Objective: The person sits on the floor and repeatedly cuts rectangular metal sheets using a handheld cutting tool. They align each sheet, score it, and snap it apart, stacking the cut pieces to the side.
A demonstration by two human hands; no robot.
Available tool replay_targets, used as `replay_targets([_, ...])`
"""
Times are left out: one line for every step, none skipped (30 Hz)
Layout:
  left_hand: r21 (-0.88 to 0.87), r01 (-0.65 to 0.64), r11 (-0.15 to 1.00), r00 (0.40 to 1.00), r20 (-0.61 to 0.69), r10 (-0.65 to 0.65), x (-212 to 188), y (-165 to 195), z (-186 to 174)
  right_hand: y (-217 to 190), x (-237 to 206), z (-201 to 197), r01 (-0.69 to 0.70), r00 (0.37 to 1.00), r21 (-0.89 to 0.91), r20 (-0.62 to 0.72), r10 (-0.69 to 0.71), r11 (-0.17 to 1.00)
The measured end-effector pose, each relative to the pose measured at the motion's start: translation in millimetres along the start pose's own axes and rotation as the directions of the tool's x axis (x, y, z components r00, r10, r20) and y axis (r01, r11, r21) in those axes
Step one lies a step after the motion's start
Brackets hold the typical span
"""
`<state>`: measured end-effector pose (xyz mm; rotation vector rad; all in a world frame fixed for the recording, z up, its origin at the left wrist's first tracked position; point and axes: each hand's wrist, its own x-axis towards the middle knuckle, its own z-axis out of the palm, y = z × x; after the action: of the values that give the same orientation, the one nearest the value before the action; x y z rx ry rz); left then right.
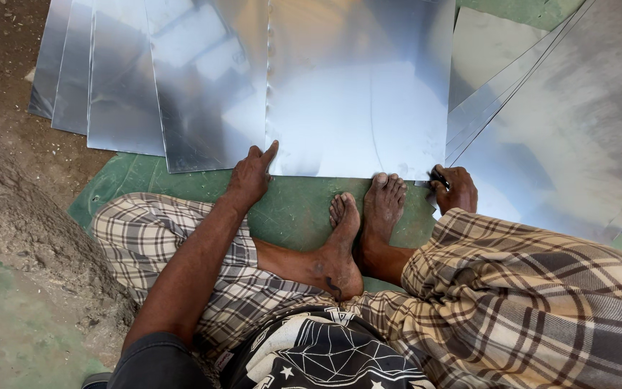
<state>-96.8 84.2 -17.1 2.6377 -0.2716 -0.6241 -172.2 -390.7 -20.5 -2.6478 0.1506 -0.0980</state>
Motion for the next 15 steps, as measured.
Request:
replay_targets([0.004, 0.006, 1.0, 1.0, 0.001, -0.006, 0, 0, 1, 2, 0, 0, -0.002, 1.0, -0.001, 0.004, 0.002, 1.0])
replay_targets([0.009, 0.013, 1.0, 1.0, 0.002, -0.013, 1, 0, 2, 3, 1, -1, -0.005, 1.0, -0.002, 0.01, 0.005, 1.0])
replay_targets([0.005, 0.018, 1.0, 1.0, -0.002, -0.018, 2, 1, 2, 4, 3, -2, -0.007, 1.0, -0.004, 0.012, 0.007, 1.0])
replay_targets([0.001, 0.024, 1.0, 1.0, -0.006, -0.024, 3, 2, 3, 4, 6, -3, -0.008, 1.0, 0.0, 0.017, 0.008, 1.0])
replay_targets([-0.001, 0.029, 1.0, 0.999, -0.015, -0.029, 5, 3, 3, 3, 9, -3, -0.007, 1.0, 0.005, 0.018, 0.007, 1.0])
replay_targets([-0.001, 0.038, 0.999, 0.999, -0.018, -0.038, 7, 4, 3, 3, 12, -4, -0.004, 1.0, 0.01, 0.017, 0.004, 1.0])
replay_targets([-0.001, 0.046, 0.999, 0.999, -0.018, -0.046, 8, 5, 3, 1, 15, -4, -0.012, 1.0, 0.006, 0.024, 0.012, 1.0])
replay_targets([-0.003, 0.055, 0.999, 0.998, -0.015, -0.055, 10, 6, 4, -1, 17, -4, -0.022, 0.999, -0.001, 0.033, 0.022, 1.0])
replay_targets([0.014, 0.059, 0.998, 0.998, -0.017, -0.058, 11, 6, 4, -2, 19, -5, -0.029, 0.999, -0.007, 0.041, 0.029, 1.0])
replay_targets([0.031, 0.063, 0.997, 0.998, -0.021, -0.063, 12, 7, 5, -4, 21, -5, -0.053, 0.997, -0.005, 0.061, 0.053, 0.999])
replay_targets([0.051, 0.066, 0.997, 0.998, -0.023, -0.064, 13, 7, 6, -6, 23, -7, -0.08, 0.993, -0.002, 0.081, 0.08, 0.997])
replay_targets([0.039, 0.068, 0.997, 0.997, -0.025, -0.067, 13, 7, 6, -8, 25, -9, -0.108, 0.989, -0.001, 0.099, 0.107, 0.994])
replay_targets([0.026, 0.072, 0.997, 0.997, -0.029, -0.071, 13, 7, 7, -10, 27, -11, -0.134, 0.984, 0.001, 0.117, 0.133, 0.991])
replay_targets([0.014, 0.077, 0.997, 0.997, -0.029, -0.077, 13, 8, 7, -12, 30, -13, -0.162, 0.977, 0.002, 0.139, 0.16, 0.987])
replay_targets([0.007, 0.082, 0.997, 0.996, -0.026, -0.082, 13, 8, 7, -14, 32, -17, -0.192, 0.968, 0.002, 0.163, 0.19, 0.981])
